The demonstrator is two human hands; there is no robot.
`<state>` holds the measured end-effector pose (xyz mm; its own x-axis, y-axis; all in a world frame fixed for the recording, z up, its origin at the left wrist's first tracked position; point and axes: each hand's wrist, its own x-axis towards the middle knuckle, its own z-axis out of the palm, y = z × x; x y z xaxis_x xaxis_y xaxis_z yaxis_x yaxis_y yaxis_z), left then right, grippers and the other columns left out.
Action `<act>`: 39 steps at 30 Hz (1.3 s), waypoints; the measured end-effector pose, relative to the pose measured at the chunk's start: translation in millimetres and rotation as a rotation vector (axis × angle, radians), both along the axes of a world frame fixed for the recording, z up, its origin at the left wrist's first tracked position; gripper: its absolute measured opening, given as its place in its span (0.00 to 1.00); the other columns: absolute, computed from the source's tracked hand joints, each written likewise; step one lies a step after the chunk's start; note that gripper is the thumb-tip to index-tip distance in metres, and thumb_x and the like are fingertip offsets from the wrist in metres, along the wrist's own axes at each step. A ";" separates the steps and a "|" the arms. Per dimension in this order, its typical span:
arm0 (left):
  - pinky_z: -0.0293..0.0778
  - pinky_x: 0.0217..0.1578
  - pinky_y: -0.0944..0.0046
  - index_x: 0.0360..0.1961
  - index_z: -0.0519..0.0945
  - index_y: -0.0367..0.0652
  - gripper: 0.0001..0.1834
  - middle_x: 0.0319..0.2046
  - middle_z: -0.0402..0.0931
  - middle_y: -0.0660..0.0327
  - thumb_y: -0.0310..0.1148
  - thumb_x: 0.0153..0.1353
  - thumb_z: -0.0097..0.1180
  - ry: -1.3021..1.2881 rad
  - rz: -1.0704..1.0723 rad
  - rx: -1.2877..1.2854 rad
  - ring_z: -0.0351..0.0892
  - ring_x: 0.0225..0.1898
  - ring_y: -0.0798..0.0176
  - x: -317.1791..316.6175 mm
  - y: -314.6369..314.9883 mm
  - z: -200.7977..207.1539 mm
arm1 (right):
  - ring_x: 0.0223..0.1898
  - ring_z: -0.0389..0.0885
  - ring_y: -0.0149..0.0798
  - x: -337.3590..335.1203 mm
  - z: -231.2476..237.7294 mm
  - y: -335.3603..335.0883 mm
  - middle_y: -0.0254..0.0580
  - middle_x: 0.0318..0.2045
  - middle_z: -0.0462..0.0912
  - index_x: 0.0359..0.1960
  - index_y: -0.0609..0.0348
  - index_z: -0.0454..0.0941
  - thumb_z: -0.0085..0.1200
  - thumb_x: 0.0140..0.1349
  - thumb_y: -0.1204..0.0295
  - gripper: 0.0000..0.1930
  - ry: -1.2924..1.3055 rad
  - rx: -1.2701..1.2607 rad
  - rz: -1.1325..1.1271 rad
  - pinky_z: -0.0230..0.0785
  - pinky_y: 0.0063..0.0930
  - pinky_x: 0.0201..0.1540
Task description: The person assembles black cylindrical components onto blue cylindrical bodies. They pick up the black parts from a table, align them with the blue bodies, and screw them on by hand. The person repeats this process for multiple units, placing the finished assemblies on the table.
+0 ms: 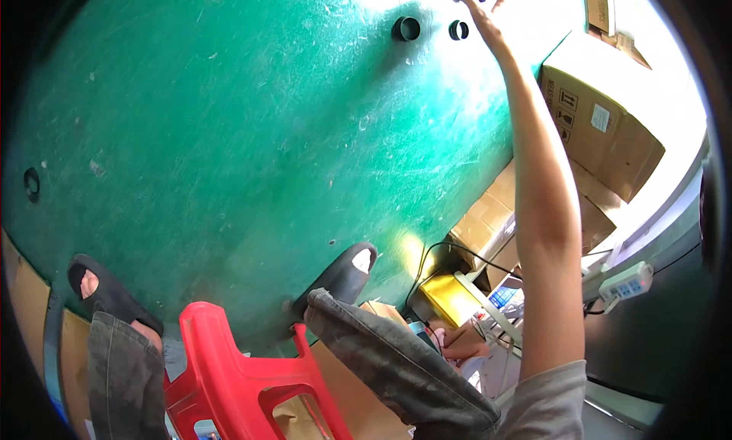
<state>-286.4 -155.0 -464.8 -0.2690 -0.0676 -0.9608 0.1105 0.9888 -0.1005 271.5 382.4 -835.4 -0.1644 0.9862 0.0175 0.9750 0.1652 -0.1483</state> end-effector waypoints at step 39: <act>0.76 0.45 0.67 0.53 0.79 0.35 0.13 0.42 0.82 0.56 0.31 0.76 0.49 -0.023 0.034 0.008 0.81 0.42 0.65 20.8 -3.8 3.0 | 0.48 0.79 0.47 35.9 -41.4 34.9 0.52 0.45 0.77 0.68 0.52 0.61 0.64 0.57 0.53 0.40 -0.106 -0.222 -0.143 0.72 0.42 0.55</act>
<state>-265.6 -158.8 -461.8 -0.2446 -0.0689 -0.9672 0.0792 0.9927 -0.0908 307.4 417.4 -876.8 -0.0129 0.9772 -0.2118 0.9981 0.0000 -0.0611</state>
